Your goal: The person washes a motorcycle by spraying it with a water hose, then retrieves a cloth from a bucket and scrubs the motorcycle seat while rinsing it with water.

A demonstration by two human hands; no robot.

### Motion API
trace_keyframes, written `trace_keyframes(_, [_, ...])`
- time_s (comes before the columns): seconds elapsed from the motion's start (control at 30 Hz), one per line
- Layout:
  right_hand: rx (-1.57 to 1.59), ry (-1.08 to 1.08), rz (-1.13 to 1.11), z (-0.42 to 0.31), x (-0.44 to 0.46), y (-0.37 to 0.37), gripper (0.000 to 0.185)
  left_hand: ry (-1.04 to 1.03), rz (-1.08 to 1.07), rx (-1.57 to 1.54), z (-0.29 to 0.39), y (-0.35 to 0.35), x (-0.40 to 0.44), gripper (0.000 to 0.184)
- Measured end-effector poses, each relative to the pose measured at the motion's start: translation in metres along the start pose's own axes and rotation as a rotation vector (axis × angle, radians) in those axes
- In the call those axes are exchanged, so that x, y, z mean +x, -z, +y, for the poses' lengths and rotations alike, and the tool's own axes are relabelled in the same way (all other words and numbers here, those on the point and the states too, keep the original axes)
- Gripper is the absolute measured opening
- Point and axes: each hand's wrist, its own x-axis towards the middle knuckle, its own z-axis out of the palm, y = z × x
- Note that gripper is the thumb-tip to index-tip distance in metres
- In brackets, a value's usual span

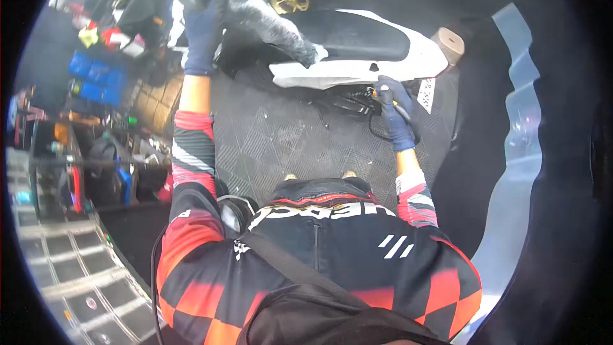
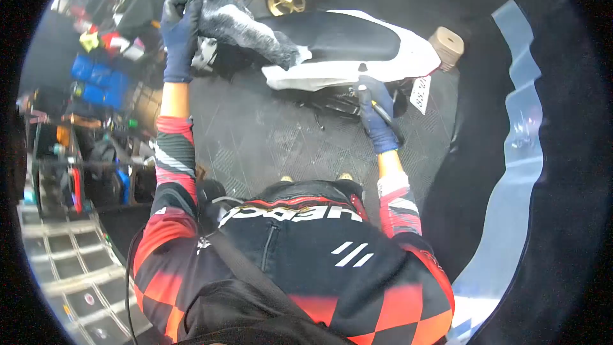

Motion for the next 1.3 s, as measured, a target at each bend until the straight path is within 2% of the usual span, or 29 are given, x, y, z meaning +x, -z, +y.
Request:
trace_keyframes(0.03, [0.034, -0.050, 0.024, -0.001, 0.001, 0.003, 0.026, 0.034, -0.054, -0.113, 0.022, -0.028, 0.016, 0.022])
trace_keyframes(0.07, [0.067, -0.104, 0.050, -0.001, 0.000, 0.006, 0.024, -0.059, -0.059, 0.115, 0.017, -0.054, 0.034, 0.018])
trace_keyframes(0.1, [0.060, -0.223, 0.046, 0.000, 0.001, 0.009, 0.028, -0.093, -0.085, 0.009, 0.031, -0.080, 0.043, 0.017])
trace_keyframes(0.13, [0.037, -0.234, 0.086, 0.000, 0.005, 0.010, 0.028, -0.125, -0.110, -0.096, 0.046, -0.106, 0.052, 0.015])
trace_keyframes(0.2, [0.258, -0.322, 0.079, 0.002, 0.019, 0.008, 0.035, -0.233, -0.120, -0.071, 0.037, -0.158, 0.068, 0.014])
trace_keyframes(0.23, [0.222, -0.257, 0.070, 0.012, 0.027, 0.005, 0.040, -0.302, -0.119, 0.086, 0.029, -0.181, 0.073, 0.019])
trace_keyframes(0.3, [0.208, -0.329, 0.066, 0.017, 0.039, -0.001, 0.039, -0.041, -0.174, 0.302, -0.036, -0.243, 0.082, 0.026])
trace_keyframes(0.33, [0.198, -0.398, 0.055, 0.019, 0.041, -0.007, 0.039, -0.147, -0.301, 0.405, -0.065, -0.261, 0.081, 0.036])
trace_keyframes(0.37, [0.139, -0.397, 0.030, 0.034, 0.045, -0.014, 0.038, 0.247, -0.477, 0.340, -0.063, -0.271, 0.080, 0.040])
trace_keyframes(0.4, [0.142, -0.406, 0.014, 0.045, 0.051, -0.020, 0.038, 0.187, -0.354, 0.274, -0.122, -0.297, 0.067, 0.045])
trace_keyframes(0.47, [-0.012, -0.311, -0.008, 0.064, 0.060, -0.037, 0.037, -0.012, -0.733, 0.650, -0.309, -0.370, 0.030, 0.069])
trace_keyframes(0.5, [-0.136, -0.330, 0.008, 0.079, 0.063, -0.049, 0.037, 0.466, -0.677, 0.257, -0.244, -0.338, 0.006, 0.069])
trace_keyframes(0.53, [-0.150, -0.361, 0.011, 0.094, 0.057, -0.062, 0.037, 0.566, -0.688, 0.269, -0.253, -0.334, -0.023, 0.063])
trace_keyframes(0.57, [-0.225, -0.462, 0.005, 0.106, 0.053, -0.071, 0.038, 0.179, -1.093, 0.391, -0.264, -0.321, -0.040, 0.058])
trace_keyframes(0.6, [-0.306, -0.554, -0.003, 0.118, 0.059, -0.073, 0.039, 0.611, -1.098, 0.124, -0.294, -0.322, -0.068, 0.049])
trace_keyframes(0.67, [-0.308, -0.664, 0.011, 0.128, 0.053, -0.081, 0.046, 0.992, -0.971, -0.115, -0.287, -0.295, -0.117, 0.049])
trace_keyframes(0.73, [-0.295, -0.792, 0.138, 0.154, 0.039, -0.095, 0.052, 1.156, -0.984, -0.334, -0.264, -0.278, -0.134, 0.038])
trace_keyframes(0.77, [-0.259, -0.933, 0.230, 0.151, 0.040, -0.100, 0.058, 1.174, -0.997, -0.345, -0.254, -0.282, -0.135, 0.038])
trace_keyframes(0.8, [-0.275, -0.951, 0.222, 0.152, 0.040, -0.104, 0.058, 1.177, -1.030, -0.389, -0.244, -0.284, -0.134, 0.036])
trace_keyframes(0.87, [-0.074, -1.026, 0.369, 0.157, 0.040, -0.112, 0.057, 1.170, -1.093, -0.431, -0.221, -0.292, -0.126, 0.033])
trace_keyframes(0.9, [-0.079, -1.032, 0.347, 0.161, 0.039, -0.113, 0.057, 1.159, -1.120, -0.429, -0.212, -0.300, -0.122, 0.033])
trace_keyframes(0.97, [-0.531, -0.832, 0.236, 0.172, 0.040, -0.110, 0.052, 1.268, -0.900, -0.582, -0.224, -0.338, -0.151, 0.029])
trace_keyframes(1.0, [-0.473, -0.947, 0.251, 0.162, 0.051, -0.109, 0.046, 1.206, -0.941, -0.598, -0.223, -0.346, -0.146, 0.033])
trace_keyframes(1.03, [-0.417, -1.061, 0.261, 0.152, 0.064, -0.107, 0.040, 1.055, -0.941, -0.582, -0.226, -0.350, -0.149, 0.040])
trace_keyframes(1.07, [-0.404, -1.052, 0.218, 0.154, 0.065, -0.104, 0.040, 1.098, -0.913, -0.719, -0.209, -0.336, -0.131, 0.044])
trace_keyframes(1.17, [-0.312, -1.038, 0.163, 0.155, 0.061, -0.103, 0.037, 1.023, -0.832, -0.768, -0.189, -0.318, -0.121, 0.043])
trace_keyframes(1.23, [-0.240, -0.989, 0.171, 0.154, 0.067, -0.099, 0.031, 1.082, -0.695, -1.171, -0.197, -0.336, -0.138, 0.040])
trace_keyframes(1.27, [-0.252, -0.985, 0.189, 0.148, 0.072, -0.095, 0.031, 1.074, -0.710, -1.188, -0.204, -0.349, -0.147, 0.040])
trace_keyframes(1.3, [-0.190, -0.933, 0.130, 0.138, 0.083, -0.095, 0.026, 0.933, -0.659, -1.143, -0.215, -0.363, -0.156, 0.039])
